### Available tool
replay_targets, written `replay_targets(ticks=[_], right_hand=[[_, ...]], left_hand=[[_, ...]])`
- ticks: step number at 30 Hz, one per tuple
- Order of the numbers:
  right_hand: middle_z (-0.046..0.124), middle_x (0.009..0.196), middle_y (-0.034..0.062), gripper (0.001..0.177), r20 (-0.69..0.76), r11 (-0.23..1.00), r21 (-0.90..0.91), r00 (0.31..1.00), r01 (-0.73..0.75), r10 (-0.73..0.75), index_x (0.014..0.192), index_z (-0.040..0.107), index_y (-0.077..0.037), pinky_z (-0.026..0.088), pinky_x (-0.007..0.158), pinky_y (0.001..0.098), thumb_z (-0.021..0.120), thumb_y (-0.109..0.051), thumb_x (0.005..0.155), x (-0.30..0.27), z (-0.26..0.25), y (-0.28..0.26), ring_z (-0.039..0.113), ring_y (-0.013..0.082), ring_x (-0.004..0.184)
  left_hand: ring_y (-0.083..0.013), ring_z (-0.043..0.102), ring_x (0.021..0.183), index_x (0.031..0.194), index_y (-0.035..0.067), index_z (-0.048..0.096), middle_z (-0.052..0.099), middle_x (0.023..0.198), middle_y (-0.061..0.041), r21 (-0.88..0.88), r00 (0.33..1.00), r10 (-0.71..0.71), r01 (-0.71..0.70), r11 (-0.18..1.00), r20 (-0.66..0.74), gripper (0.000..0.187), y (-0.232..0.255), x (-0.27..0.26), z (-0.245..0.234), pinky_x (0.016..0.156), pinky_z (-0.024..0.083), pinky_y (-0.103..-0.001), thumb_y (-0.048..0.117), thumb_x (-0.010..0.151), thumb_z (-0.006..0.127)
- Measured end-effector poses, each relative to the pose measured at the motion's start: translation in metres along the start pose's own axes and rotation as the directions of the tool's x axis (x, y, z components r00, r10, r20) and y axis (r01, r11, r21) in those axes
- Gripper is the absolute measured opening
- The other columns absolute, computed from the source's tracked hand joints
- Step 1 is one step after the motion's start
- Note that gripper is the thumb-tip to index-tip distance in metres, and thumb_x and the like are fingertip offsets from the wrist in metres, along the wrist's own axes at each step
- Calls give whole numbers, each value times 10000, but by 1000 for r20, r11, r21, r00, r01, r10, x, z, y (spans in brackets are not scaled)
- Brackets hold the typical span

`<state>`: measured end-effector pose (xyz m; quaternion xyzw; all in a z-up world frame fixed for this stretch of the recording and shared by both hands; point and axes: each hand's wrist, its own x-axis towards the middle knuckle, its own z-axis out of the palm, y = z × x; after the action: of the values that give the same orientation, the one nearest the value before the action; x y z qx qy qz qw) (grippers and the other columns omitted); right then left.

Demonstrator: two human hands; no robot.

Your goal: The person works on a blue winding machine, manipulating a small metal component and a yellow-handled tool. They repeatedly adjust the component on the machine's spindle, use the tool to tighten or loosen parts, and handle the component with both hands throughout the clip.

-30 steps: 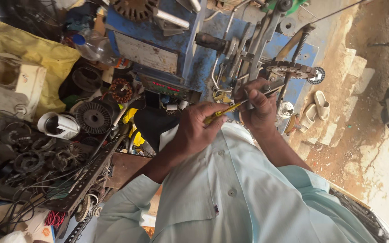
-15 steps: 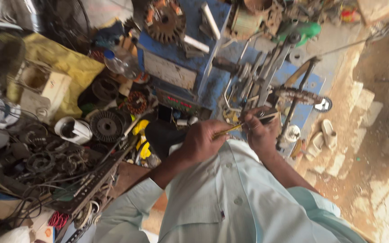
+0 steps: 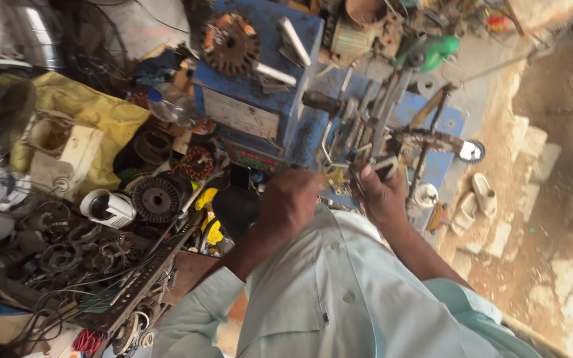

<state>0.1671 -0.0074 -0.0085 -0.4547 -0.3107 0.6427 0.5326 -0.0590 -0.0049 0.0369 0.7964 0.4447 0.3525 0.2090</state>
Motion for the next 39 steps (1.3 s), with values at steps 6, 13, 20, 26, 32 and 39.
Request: replay_targets(ticks=[6, 13, 20, 26, 32, 39], right_hand=[[656, 946, 35, 474, 156, 943, -330, 988, 39, 14, 1271, 586, -11, 484, 635, 272, 550, -445, 1083, -7, -14, -7, 589, 107, 779], [697, 825, 45, 449, 140, 660, -745, 990, 96, 14, 1149, 650, 7, 525, 661, 328, 554, -422, 1056, -9, -12, -52, 599, 111, 723], [713, 877, 33, 413, 115, 887, -452, 981, -91, 159, 1105, 627, 0, 583, 675, 300, 631, -398, 994, 2, -25, -66, 674, 99, 808], [708, 902, 89, 397, 123, 780, -611, 989, 137, -77, 1062, 733, -26, 523, 799, 360, 588, -391, 1119, 42, -36, -76, 653, 179, 855], [537, 1394, 234, 234, 343, -199, -924, 938, 326, -56, 959, 808, -64, 144, 1195, 703, 669, -190, 819, 118, -9, -57, 183, 461, 1483], [190, 1673, 347, 322, 229, -172, -965, 956, 198, -181, 889, 775, 24, 100, 1184, 763, 572, -184, 1027, 140, -16, -9, -95, 533, 1545]], left_hand=[[-307, 732, 947, 1192, 48, 679, 733, 1059, -165, -392, 999, 28, -19, 920, 16, 320, -2, 40, 13, 813, 579, -373, 182, 922, 786], [-148, 740, 862, 1145, 58, 711, 753, 969, -86, -572, 974, -121, 212, 792, 194, 237, 5, 49, 36, 747, 588, -296, 158, 944, 787], [-136, 622, 774, 1083, 48, 653, 681, 871, -74, -610, 940, -99, 290, 737, 327, 196, -4, 66, 41, 680, 517, -307, 121, 943, 770], [-213, 716, 865, 1246, 58, 574, 697, 973, -117, -366, 998, -23, 40, 930, 50, 195, -14, 104, 51, 753, 581, -348, 109, 1060, 599], [-317, 706, 818, 1093, 54, 583, 662, 905, -155, 11, 959, 244, -245, 970, -142, 71, -89, 197, 75, 705, 575, -404, 90, 1049, 625], [-397, 683, 802, 1035, 36, 586, 659, 829, -173, -219, 958, 123, -182, 959, -259, 97, -171, 248, 166, 679, 529, -463, 84, 992, 659]])
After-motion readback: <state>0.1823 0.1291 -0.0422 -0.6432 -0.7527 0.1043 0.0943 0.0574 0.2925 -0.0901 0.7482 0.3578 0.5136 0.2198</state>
